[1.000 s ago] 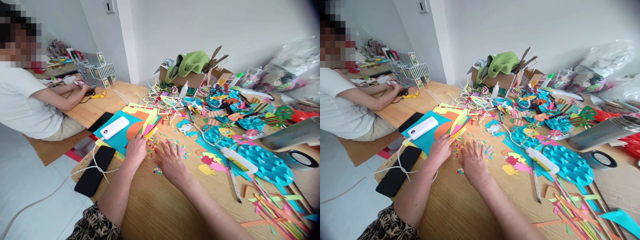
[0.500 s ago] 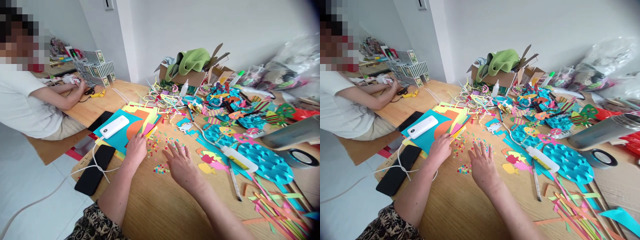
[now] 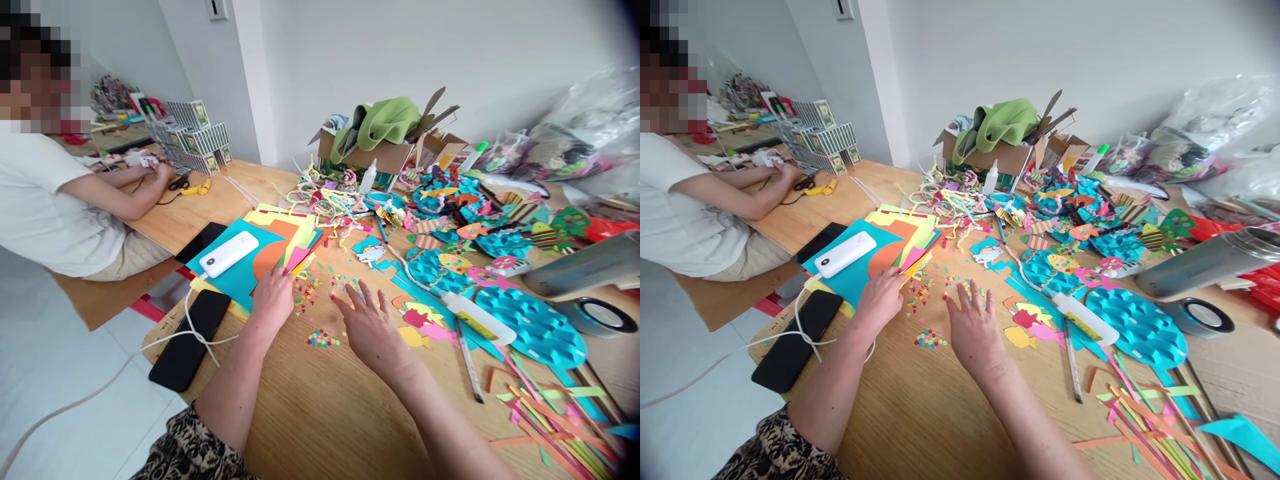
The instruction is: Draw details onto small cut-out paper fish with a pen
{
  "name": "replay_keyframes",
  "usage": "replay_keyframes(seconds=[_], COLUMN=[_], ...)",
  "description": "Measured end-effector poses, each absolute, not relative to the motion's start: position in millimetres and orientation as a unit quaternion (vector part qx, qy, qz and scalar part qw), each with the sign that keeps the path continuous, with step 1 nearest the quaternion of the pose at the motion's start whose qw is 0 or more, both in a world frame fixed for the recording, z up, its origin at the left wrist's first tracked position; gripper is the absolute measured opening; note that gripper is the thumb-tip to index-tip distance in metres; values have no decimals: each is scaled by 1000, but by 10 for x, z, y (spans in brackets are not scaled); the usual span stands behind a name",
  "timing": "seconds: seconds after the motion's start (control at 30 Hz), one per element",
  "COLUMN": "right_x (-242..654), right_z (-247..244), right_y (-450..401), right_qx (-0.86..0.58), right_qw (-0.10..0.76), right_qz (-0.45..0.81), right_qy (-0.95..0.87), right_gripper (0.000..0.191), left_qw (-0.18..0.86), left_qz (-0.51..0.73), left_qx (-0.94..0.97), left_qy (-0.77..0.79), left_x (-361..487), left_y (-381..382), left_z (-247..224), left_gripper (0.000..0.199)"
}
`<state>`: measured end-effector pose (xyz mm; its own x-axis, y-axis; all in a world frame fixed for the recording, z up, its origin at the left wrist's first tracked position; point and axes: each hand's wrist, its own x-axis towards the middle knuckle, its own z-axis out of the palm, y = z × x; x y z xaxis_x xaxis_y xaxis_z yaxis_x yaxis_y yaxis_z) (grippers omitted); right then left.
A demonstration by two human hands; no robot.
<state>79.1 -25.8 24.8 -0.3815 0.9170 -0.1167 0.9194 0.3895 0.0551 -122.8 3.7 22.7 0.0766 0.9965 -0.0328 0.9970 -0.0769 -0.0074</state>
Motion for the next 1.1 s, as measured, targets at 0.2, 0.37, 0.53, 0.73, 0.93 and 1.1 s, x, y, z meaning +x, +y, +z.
replay_keyframes(seconds=[0.2, 0.37, 0.53, 0.73, 0.93, 1.1], right_x=[804, 774, 762, 708, 733, 767], right_z=[303, 275, 298, 295, 256, 303], right_y=[-243, -242, -235, -151, -116, -171], right_qx=[567, 552, 562, 563, 577, 576], right_qw=[80, 73, 77, 76, 70, 68], right_qz=[16, 10, 13, 2, 15, 16], right_qy=[820, 831, 823, 823, 814, 815], right_gripper=[41, 47, 43, 49, 48, 49], left_qw=[13, 13, 15, 20, 17, 19], left_qz=[-16, -13, -13, -15, -13, -10], left_qx=[733, 734, 735, 732, 734, 733], left_qy=[680, 679, 678, 681, 678, 679], left_x=[-1227, -1227, -1227, -1219, -1221, -1237], left_y=[39, 37, 30, 27, 26, 32], left_z=[230, 230, 237, 248, 247, 215], left_gripper=[38, 37, 38, 37, 36, 36])
